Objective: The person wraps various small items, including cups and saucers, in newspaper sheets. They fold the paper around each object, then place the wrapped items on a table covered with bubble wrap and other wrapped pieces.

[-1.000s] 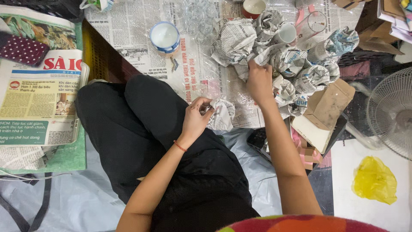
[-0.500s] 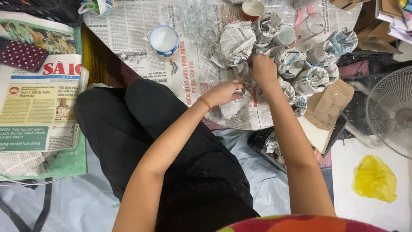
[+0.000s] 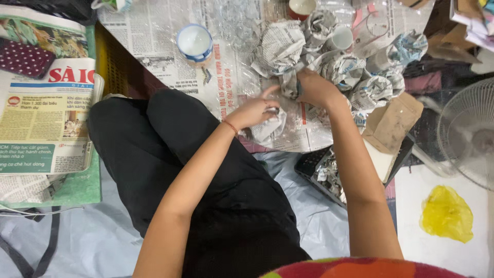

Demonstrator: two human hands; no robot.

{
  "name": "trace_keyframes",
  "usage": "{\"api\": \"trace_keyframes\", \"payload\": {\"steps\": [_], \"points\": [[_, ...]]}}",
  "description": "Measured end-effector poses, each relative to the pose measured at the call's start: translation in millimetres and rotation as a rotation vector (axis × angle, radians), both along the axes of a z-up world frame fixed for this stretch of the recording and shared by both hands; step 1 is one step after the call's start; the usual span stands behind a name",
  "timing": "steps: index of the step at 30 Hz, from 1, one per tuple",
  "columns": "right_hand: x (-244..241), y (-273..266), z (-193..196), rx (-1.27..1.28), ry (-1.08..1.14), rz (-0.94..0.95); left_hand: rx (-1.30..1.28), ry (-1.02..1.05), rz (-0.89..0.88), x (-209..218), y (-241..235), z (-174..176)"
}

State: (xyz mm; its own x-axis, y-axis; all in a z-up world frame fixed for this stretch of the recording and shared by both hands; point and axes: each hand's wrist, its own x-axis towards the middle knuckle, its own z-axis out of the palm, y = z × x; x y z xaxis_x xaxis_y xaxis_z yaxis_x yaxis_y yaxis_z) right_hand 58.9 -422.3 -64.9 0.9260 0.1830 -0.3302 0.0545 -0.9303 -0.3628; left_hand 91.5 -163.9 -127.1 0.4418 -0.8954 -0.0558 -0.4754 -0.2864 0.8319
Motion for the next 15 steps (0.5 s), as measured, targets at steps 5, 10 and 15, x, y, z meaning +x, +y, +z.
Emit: {"api": "trace_keyframes", "payload": {"steps": [5,10,15], "points": [[8,-23,-29,0.036,-0.140,0.046,0.084,0.032,-0.041,-5,-23,17],[5,-8,-9,-0.046,-0.105,-0.134,0.106,0.005,-0.059,-4,-37,5],[3,-1,19,-0.035,-0.360,-0.245,0.089,-0.103,-0.076,-2,-49,-18]]}}
